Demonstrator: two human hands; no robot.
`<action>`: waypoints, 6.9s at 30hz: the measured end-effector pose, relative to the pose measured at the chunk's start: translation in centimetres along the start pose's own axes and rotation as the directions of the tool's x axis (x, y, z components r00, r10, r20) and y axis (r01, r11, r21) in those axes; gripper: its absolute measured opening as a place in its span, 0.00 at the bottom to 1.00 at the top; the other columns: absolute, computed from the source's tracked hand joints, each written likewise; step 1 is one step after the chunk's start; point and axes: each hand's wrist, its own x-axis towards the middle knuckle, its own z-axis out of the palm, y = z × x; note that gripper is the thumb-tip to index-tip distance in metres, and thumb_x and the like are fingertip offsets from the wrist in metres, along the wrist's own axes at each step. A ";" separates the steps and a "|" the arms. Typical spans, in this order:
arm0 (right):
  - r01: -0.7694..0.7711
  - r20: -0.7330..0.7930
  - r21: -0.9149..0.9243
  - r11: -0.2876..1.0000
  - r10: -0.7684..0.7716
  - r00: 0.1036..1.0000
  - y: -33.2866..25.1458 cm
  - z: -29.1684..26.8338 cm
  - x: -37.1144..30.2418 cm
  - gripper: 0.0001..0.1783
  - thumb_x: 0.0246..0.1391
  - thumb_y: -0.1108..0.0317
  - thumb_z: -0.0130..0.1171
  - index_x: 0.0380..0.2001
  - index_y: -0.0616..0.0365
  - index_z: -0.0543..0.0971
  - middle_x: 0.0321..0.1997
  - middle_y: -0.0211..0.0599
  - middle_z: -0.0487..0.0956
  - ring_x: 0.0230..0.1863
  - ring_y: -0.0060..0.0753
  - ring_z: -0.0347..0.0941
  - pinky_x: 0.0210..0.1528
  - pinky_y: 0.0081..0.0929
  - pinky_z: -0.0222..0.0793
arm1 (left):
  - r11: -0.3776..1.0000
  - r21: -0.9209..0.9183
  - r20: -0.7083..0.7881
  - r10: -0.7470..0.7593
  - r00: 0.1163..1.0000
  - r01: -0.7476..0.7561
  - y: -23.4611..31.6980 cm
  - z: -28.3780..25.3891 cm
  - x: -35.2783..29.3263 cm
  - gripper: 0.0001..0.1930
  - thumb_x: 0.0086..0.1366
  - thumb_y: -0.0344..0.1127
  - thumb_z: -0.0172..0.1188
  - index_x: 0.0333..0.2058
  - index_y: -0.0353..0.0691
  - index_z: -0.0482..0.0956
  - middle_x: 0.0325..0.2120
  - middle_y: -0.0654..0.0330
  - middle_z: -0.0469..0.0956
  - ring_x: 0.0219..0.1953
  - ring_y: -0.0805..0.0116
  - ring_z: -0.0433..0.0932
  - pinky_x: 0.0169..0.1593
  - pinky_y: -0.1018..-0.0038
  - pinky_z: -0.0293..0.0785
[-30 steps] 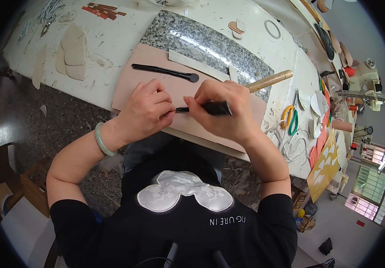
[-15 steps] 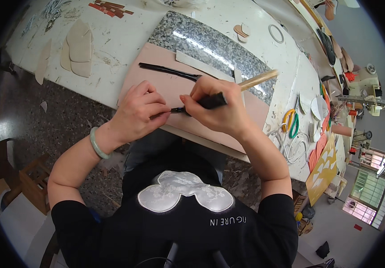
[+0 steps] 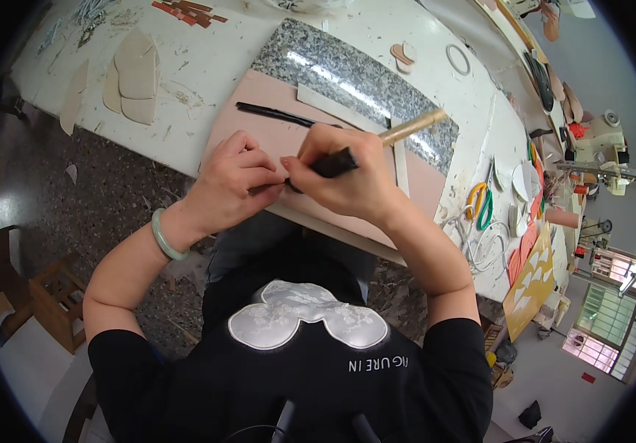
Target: The person assembles small craft components at a workbench. They handle white plastic rings and black plastic pieces, using a hammer to tap the black pieces into shape on a cutting mat. The person also manipulates white semi-circular plastic parts and a black U-shaped object, organizing them on the table.
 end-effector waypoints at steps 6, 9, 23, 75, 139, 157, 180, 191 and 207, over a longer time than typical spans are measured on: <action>0.112 -0.016 -0.023 0.993 -0.112 0.994 -0.4 0.3 0.3 0.12 0.42 0.68 0.68 0.18 0.53 0.73 0.16 0.32 0.77 0.18 0.39 0.76 0.22 0.33 0.69 | 0.992 -0.074 0.035 -0.096 0.995 0.098 -0.4 -0.2 -0.1 0.08 0.51 0.26 0.67 0.32 0.39 0.80 0.31 0.64 0.76 0.39 0.63 0.70 0.41 0.71 0.71; 0.069 -0.012 0.059 0.996 -0.068 0.998 -0.3 0.4 0.2 0.14 0.43 0.76 0.69 0.15 0.56 0.73 0.16 0.30 0.75 0.16 0.26 0.71 0.20 0.22 0.64 | 0.913 -0.141 0.099 -0.373 0.923 0.384 0.0 -2.8 0.0 0.11 0.53 0.26 0.65 0.37 0.39 0.79 0.36 0.63 0.76 0.40 0.66 0.70 0.42 0.74 0.69; -0.042 -0.210 0.133 0.990 0.070 0.975 1.1 -1.7 -2.4 0.14 0.45 0.72 0.71 0.17 0.58 0.74 0.17 0.31 0.76 0.16 0.21 0.70 0.21 0.22 0.64 | 0.977 -0.020 -0.050 -0.213 0.976 0.212 1.8 2.0 0.5 0.08 0.56 0.32 0.67 0.35 0.39 0.81 0.34 0.61 0.76 0.42 0.60 0.68 0.44 0.69 0.70; -0.287 -0.544 0.330 0.899 0.430 0.721 1.6 -11.5 -15.8 0.11 0.50 0.76 0.67 0.19 0.62 0.75 0.22 0.34 0.79 0.21 0.16 0.71 0.24 0.16 0.64 | 0.986 0.133 0.060 0.097 0.994 -0.104 1.8 5.2 16.2 0.11 0.60 0.29 0.61 0.42 0.37 0.81 0.32 0.55 0.80 0.34 0.56 0.80 0.40 0.67 0.76; -0.277 -0.213 0.120 0.953 0.297 0.931 2.3 -6.3 -8.2 0.11 0.45 0.70 0.69 0.18 0.56 0.76 0.17 0.34 0.78 0.17 0.33 0.75 0.22 0.25 0.69 | 0.977 -0.105 0.150 0.202 0.968 -0.188 2.7 6.5 6.0 0.06 0.51 0.29 0.67 0.30 0.40 0.82 0.29 0.62 0.78 0.35 0.61 0.73 0.42 0.65 0.70; -0.206 -0.189 -0.059 0.977 0.191 0.963 1.7 -5.6 -6.8 0.12 0.47 0.74 0.69 0.17 0.58 0.75 0.17 0.32 0.78 0.17 0.22 0.73 0.21 0.21 0.67 | 0.992 -0.032 0.125 0.123 0.985 -0.120 1.2 4.4 4.2 0.05 0.51 0.30 0.69 0.29 0.41 0.84 0.28 0.64 0.78 0.38 0.61 0.72 0.43 0.67 0.70; -0.081 -0.170 -0.010 0.997 0.078 0.982 0.7 -1.5 -2.9 0.14 0.43 0.73 0.70 0.17 0.51 0.71 0.14 0.28 0.74 0.15 0.31 0.71 0.20 0.26 0.64 | 0.988 0.111 0.065 0.098 0.993 -0.105 0.3 1.0 1.6 0.07 0.49 0.31 0.69 0.29 0.43 0.83 0.29 0.68 0.78 0.39 0.63 0.71 0.44 0.65 0.63; 0.031 -0.070 -0.204 0.978 -0.046 0.996 -0.7 -1.6 -1.1 0.12 0.44 0.71 0.69 0.17 0.55 0.74 0.15 0.30 0.75 0.17 0.29 0.72 0.21 0.25 0.66 | 0.991 0.118 0.009 0.058 0.998 -0.059 -0.5 -0.1 -0.3 0.07 0.49 0.32 0.69 0.29 0.45 0.83 0.29 0.70 0.78 0.40 0.64 0.71 0.43 0.66 0.62; 0.027 -0.031 -0.068 0.997 -0.029 0.999 -1.4 0.7 0.8 0.12 0.44 0.72 0.70 0.17 0.55 0.74 0.15 0.30 0.74 0.17 0.33 0.73 0.24 0.28 0.66 | 0.991 0.129 -0.061 -0.022 0.998 0.029 -1.0 -1.8 -2.5 0.06 0.48 0.31 0.69 0.27 0.43 0.83 0.29 0.69 0.78 0.40 0.64 0.70 0.45 0.67 0.63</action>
